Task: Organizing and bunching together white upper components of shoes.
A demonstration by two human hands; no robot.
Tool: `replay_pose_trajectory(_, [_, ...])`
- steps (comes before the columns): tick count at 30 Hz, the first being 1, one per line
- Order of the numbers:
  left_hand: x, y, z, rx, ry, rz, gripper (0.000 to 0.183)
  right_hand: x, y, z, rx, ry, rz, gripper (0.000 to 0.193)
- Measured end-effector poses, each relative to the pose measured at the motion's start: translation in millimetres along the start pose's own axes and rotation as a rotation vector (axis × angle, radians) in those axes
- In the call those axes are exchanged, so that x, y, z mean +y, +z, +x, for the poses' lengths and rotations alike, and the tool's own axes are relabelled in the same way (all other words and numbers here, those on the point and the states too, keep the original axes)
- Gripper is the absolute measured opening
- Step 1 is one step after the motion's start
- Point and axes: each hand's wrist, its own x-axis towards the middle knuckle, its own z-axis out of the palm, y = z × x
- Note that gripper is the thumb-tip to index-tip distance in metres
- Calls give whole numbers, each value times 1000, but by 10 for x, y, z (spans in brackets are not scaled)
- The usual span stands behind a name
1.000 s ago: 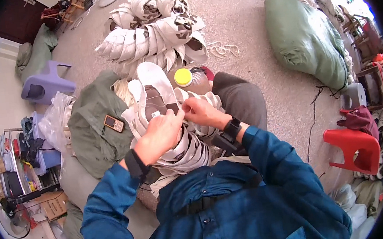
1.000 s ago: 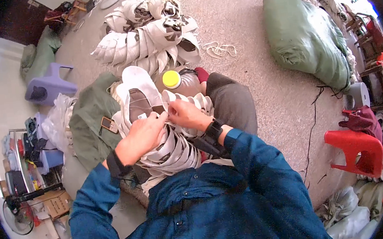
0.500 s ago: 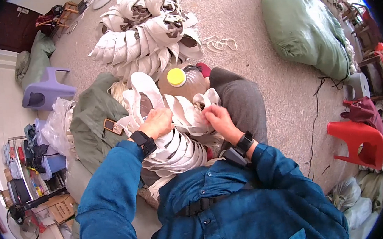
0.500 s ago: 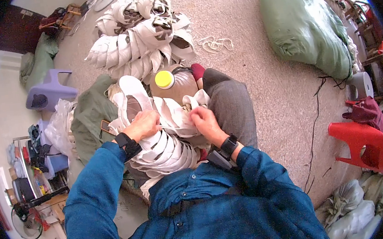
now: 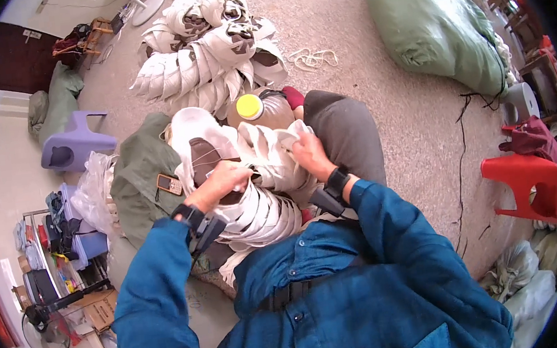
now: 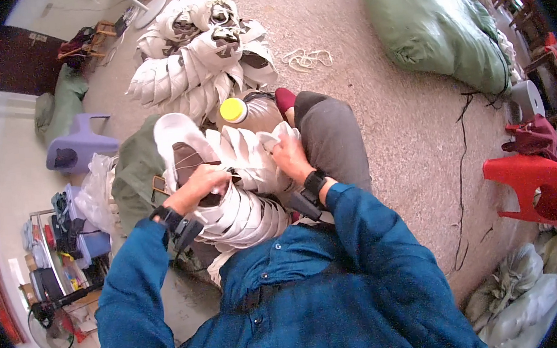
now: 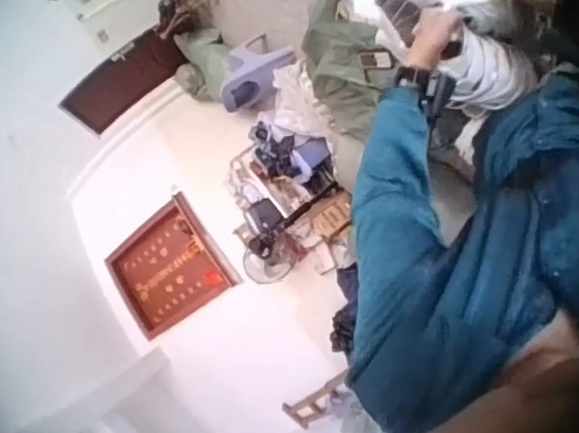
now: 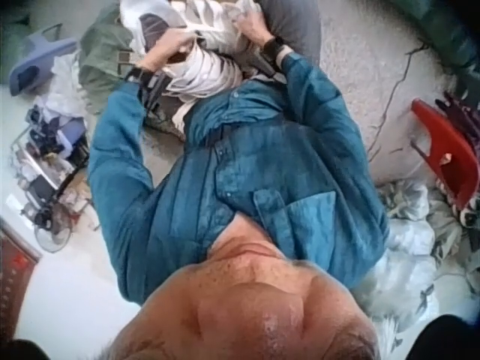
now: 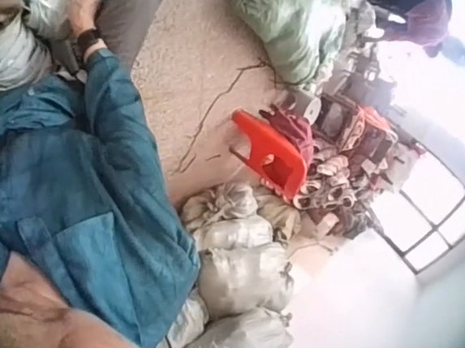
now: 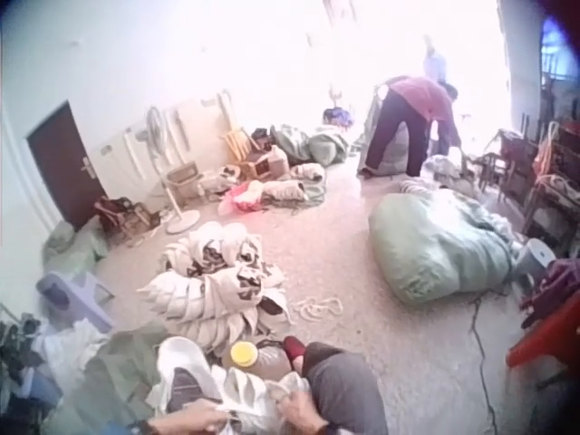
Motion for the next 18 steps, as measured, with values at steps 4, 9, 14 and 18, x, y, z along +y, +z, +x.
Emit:
replay_pose_trajectory(4, [659,-72,-890,371,53,-339,22,-538,-329,176,160,-262,195,26])
replay_pose_trajectory(9, [1183,-121,-1903,694,343,-432,11,-2180,-778,-135,-55,-244,598,21])
replay_pose_trajectory(14, [1242,71,-2631,965,409,-199,11,-3256,-1339,-717,-101,-469,797,19])
replay_pose_trajectory(18, [1040,101,-2745,1201,366,154,18,-3452,-1448,-1249,-129,-405,872,27])
